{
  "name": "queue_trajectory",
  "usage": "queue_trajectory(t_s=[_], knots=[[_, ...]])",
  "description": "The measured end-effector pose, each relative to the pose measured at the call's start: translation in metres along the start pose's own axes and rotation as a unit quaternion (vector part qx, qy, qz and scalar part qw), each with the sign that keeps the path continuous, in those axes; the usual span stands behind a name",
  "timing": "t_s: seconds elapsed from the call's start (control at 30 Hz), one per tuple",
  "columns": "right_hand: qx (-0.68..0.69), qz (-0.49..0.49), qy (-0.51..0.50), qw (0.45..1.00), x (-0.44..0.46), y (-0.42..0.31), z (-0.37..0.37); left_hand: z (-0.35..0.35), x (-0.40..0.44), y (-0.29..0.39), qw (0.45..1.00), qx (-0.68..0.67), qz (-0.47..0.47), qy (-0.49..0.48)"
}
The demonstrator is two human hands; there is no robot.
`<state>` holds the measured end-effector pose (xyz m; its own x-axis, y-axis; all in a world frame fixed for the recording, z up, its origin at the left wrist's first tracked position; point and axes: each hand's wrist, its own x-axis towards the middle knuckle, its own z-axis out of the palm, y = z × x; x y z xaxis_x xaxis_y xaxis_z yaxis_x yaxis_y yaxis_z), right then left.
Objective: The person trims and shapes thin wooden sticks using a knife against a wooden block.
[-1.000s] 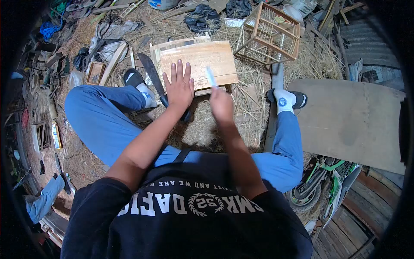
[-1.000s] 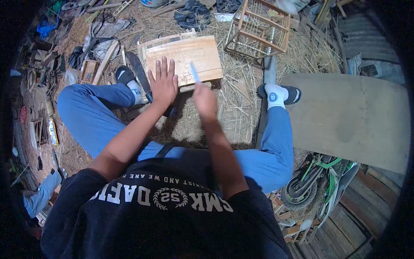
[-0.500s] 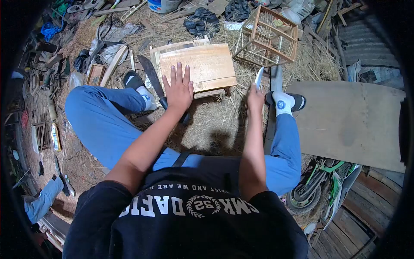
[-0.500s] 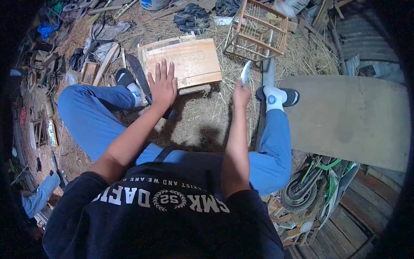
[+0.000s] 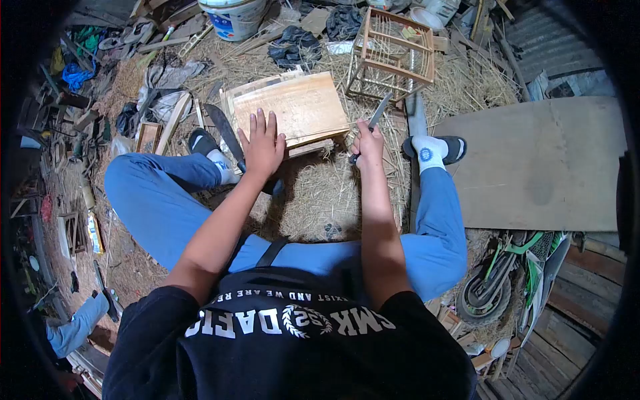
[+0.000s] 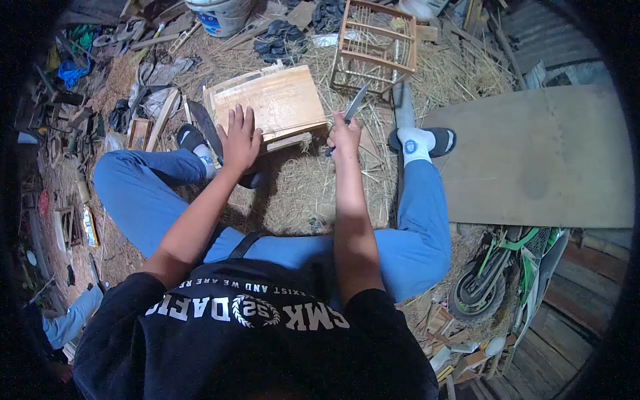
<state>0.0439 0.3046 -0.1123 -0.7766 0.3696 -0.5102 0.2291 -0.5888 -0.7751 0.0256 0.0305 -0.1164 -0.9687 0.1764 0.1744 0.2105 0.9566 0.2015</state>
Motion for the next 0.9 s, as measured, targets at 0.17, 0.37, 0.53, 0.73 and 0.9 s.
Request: queue_trajectory(t_s=[0.17,0.37,0.53,0.73,0.9], knots=[[0.006,-0.005,0.001,1.000,-0.002,-0.001,-0.002,-0.048,0.009,0.023,0.995,-0.054,0.060,0.055],[0.015,-0.010,-0.022,1.000,-0.010,-0.008,0.007,-0.079,0.016,0.050,0.977,-0.174,0.093,-0.086],[-0.111,-0.042,-0.017,0.993,-0.010,-0.002,0.004,-0.063,0.011,0.035,0.974,-0.185,0.053,-0.121],[-0.475,-0.274,-0.007,0.836,-0.032,0.037,0.009,-0.048,0.005,0.009,0.972,-0.205,-0.018,-0.110],[-0.606,-0.309,-0.129,0.721,-0.072,0.046,0.030,-0.042,0.002,0.007,0.977,-0.184,-0.017,-0.109]])
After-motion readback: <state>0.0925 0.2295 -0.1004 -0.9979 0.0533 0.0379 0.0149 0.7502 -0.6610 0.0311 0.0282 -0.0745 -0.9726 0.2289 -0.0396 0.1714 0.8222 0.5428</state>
